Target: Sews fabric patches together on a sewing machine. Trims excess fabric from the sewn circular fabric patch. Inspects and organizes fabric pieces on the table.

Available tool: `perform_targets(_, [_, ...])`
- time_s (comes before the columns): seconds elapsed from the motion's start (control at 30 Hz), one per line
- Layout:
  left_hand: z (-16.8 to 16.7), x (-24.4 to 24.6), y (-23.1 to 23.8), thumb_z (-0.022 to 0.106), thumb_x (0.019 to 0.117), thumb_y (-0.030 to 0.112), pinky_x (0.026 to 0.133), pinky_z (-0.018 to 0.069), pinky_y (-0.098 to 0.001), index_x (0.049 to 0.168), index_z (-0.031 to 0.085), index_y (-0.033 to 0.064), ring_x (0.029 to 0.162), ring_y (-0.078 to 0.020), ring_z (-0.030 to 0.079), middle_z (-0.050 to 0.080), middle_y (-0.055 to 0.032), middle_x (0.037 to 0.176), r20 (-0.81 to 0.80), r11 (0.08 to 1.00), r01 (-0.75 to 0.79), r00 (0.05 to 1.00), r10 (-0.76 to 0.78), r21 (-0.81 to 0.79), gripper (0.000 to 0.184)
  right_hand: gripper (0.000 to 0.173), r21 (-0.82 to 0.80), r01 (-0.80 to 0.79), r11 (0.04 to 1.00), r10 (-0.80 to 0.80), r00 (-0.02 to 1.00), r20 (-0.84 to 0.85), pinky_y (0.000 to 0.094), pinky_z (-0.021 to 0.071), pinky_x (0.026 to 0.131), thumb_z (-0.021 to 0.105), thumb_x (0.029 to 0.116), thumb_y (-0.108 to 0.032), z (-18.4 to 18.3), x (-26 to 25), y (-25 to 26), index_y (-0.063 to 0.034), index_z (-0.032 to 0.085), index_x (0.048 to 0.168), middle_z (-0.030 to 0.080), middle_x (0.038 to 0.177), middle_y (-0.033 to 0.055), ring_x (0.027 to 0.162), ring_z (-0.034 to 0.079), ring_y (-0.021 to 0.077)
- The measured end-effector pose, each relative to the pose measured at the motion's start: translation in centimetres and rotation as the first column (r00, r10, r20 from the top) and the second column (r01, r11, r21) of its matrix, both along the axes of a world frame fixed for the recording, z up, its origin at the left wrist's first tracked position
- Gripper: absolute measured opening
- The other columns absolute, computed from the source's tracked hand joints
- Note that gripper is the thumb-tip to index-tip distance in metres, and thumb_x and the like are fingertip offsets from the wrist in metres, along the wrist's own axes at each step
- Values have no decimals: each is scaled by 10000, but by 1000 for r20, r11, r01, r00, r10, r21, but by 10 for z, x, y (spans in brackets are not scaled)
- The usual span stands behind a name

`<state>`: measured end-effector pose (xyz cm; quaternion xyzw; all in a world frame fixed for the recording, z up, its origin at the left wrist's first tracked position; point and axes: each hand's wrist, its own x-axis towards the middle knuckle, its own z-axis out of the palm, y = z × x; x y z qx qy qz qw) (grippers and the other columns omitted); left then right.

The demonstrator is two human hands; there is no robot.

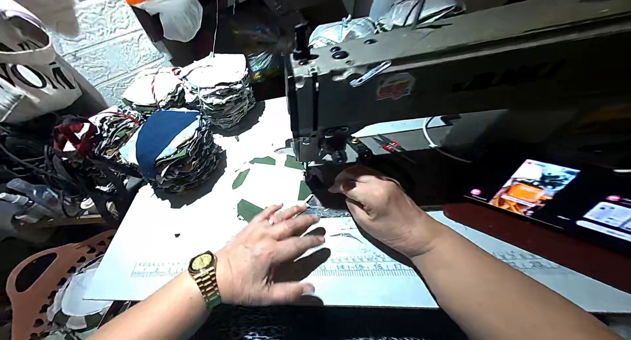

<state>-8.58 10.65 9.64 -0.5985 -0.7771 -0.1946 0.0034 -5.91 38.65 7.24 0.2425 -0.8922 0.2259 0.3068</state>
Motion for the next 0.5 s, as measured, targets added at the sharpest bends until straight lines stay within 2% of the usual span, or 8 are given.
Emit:
perform_targets(0.07, [9, -20, -3, 496, 1005, 520, 1184, 393, -496, 1280, 713, 176, 1451, -250, 447, 589, -42, 1461, -18, 990, -33, 999, 36, 135, 491, 223, -6, -9, 1000, 9, 1000, -4, 393, 566, 915, 538, 914, -29, -1, -1, 0, -39, 760, 933, 719, 1005, 105, 1021, 687, 235])
perform_targets(0.1, [13, -31, -4, 519, 1013, 447, 1175, 411, -483, 1263, 721, 152, 1435, -264, 466, 608, -60, 1432, -26, 985, -42, 999, 47, 165, 436, 232, -13, -15, 1000, 15, 1000, -5, 380, 564, 913, 533, 912, -29, -1, -1, -1, -39, 763, 939, 717, 1010, 105, 1021, 684, 228])
perform_targets(0.17, [20, -56, -6, 576, 1007, 298, 1182, 407, -484, 1261, 715, 108, 1426, -291, 475, 631, -89, 1397, -56, 985, -34, 997, 44, 170, 346, 254, -28, -34, 999, 33, 999, -17, 350, 564, 919, 521, 910, -22, 0, -2, -4, -37, 769, 960, 719, 1028, 107, 1033, 682, 216])
perform_targets(0.23, [23, -79, -5, 643, 953, 172, 1178, 416, -485, 1226, 730, 66, 1401, -316, 507, 664, -121, 1349, -87, 984, 10, 996, 6, 177, 306, 268, -28, -52, 998, 51, 999, -18, 348, 562, 930, 516, 912, -14, 1, -3, -7, -29, 775, 982, 723, 1053, 127, 1049, 685, 226])
perform_targets(0.33, [24, -105, 2, 618, 970, 125, 1169, 427, -462, 1194, 747, 70, 1370, -303, 545, 694, -108, 1306, -124, 988, 71, 991, -54, 140, 264, 269, 43, -105, 994, 104, 994, 22, 344, 558, 954, 527, 927, -17, 7, -4, -12, -27, 769, 1044, 720, 1106, 141, 1088, 679, 237])
perform_targets(0.5, [22, -126, 15, 612, 989, 161, 1151, 441, -436, 1161, 766, 76, 1352, -298, 562, 709, -109, 1276, -115, 981, 179, 979, -170, 73, 247, 301, 190, -174, 966, 162, 984, 81, 338, 562, 964, 527, 929, -31, 21, -12, -18, -44, 767, 1110, 729, 1151, 132, 1118, 689, 229])
